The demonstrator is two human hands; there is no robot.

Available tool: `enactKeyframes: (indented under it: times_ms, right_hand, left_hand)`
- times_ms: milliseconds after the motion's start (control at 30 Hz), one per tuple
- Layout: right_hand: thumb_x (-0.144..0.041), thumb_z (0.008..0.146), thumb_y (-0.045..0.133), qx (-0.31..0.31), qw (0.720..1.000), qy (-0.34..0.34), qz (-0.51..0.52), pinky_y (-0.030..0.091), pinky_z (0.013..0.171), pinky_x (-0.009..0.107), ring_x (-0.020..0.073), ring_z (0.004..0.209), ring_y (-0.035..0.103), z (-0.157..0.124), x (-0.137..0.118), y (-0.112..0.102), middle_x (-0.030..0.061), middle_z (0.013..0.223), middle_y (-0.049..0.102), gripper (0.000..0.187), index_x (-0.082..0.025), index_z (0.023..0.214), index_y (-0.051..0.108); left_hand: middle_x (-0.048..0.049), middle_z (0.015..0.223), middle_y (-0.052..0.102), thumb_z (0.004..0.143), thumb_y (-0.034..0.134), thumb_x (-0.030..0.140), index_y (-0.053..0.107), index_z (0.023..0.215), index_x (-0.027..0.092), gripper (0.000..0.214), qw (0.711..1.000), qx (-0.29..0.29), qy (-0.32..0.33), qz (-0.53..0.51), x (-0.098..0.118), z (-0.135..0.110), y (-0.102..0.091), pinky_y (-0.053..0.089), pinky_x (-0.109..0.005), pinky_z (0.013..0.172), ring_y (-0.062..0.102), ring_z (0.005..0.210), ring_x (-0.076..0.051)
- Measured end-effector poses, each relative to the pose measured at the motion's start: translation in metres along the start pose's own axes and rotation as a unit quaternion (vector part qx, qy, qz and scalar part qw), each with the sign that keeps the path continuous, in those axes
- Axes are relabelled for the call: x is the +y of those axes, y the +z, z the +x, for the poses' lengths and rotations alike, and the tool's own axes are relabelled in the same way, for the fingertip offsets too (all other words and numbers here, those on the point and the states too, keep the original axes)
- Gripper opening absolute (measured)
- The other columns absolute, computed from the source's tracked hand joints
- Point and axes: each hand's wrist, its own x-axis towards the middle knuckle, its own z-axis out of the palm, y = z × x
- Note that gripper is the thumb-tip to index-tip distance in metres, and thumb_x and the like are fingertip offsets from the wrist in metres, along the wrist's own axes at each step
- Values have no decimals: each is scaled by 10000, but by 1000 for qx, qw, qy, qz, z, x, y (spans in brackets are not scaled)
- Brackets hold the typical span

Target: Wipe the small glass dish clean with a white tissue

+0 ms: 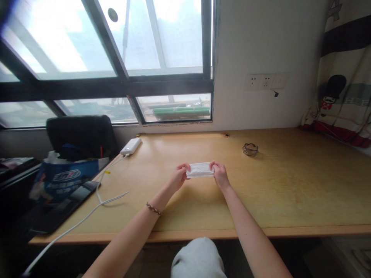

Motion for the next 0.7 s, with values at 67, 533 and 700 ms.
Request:
enactKeyframes:
  times_ms: [67,533,700]
  right_hand:
    - [-214,641,433,-5,1000,-6,16,231,421,213,83,442,311,-1,-2,0,-41,452,338,151,-188,493,446]
    - [-241,612,603,-38,996,34,74,291,453,190,66,476,379,-5,-11,3,-67,534,410,244,-192,589,366]
    - [-249,626,605,-87,994,38,48,297,470,192,68,483,390,-8,-13,6,-65,538,422,246,-190,595,368]
  left_hand:
    - [38,461,408,536,427,151,504,550,134,80,1000,2,7,31,-1,1,1,289,-157,372,375,391,-38]
    - [57,432,324,659,462,222,583,672,116,161,991,24,104,78,3,-2,0,227,-178,427,296,413,-44]
    - [-26,676,540,709,500,405,602,799,107,328,990,-67,28,120,-3,-2,7,319,-184,516,451,575,-83]
